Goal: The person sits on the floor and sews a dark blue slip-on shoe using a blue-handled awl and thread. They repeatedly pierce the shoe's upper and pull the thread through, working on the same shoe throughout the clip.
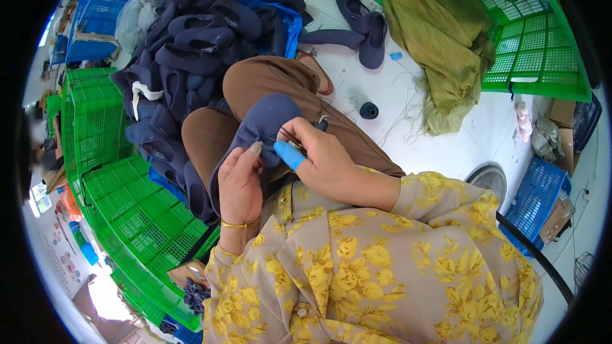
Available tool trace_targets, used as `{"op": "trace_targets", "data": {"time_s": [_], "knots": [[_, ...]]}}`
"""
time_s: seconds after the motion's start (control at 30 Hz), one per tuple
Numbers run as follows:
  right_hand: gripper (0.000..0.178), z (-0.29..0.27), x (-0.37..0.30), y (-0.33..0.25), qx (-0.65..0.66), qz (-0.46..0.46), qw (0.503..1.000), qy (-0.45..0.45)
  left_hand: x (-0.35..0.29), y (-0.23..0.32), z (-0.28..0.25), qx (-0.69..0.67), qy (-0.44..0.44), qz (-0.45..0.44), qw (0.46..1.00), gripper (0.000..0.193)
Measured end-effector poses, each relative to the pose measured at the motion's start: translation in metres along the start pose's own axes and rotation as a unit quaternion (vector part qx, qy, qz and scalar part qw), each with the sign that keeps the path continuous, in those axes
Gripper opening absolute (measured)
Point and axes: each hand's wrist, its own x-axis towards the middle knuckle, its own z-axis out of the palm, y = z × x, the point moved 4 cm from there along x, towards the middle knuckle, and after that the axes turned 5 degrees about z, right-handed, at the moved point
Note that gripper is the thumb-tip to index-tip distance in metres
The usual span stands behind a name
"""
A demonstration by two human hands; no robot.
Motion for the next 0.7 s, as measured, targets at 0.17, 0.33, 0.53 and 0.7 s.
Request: {"op": "trace_targets", "data": {"time_s": [0.17,0.33,0.53,0.7], "knots": [[0.012,-0.002,0.000,0.005,-0.042,0.019,0.998,-0.041,-0.003,0.002,0.007,-0.039,-0.032,-0.002,0.999,0.016],[0.023,-0.001,-0.004,0.007,-0.082,-0.068,0.993,-0.051,0.000,-0.005,-0.004,-0.069,-0.063,0.019,0.995,0.013],[0.027,-0.001,-0.005,0.001,-0.123,-0.106,0.985,-0.061,-0.001,-0.007,-0.003,-0.077,-0.042,0.009,0.996,0.011],[0.025,-0.002,-0.003,-0.004,-0.146,-0.128,0.979,-0.056,-0.001,-0.009,-0.005,-0.084,-0.054,0.010,0.995,0.007]]}}
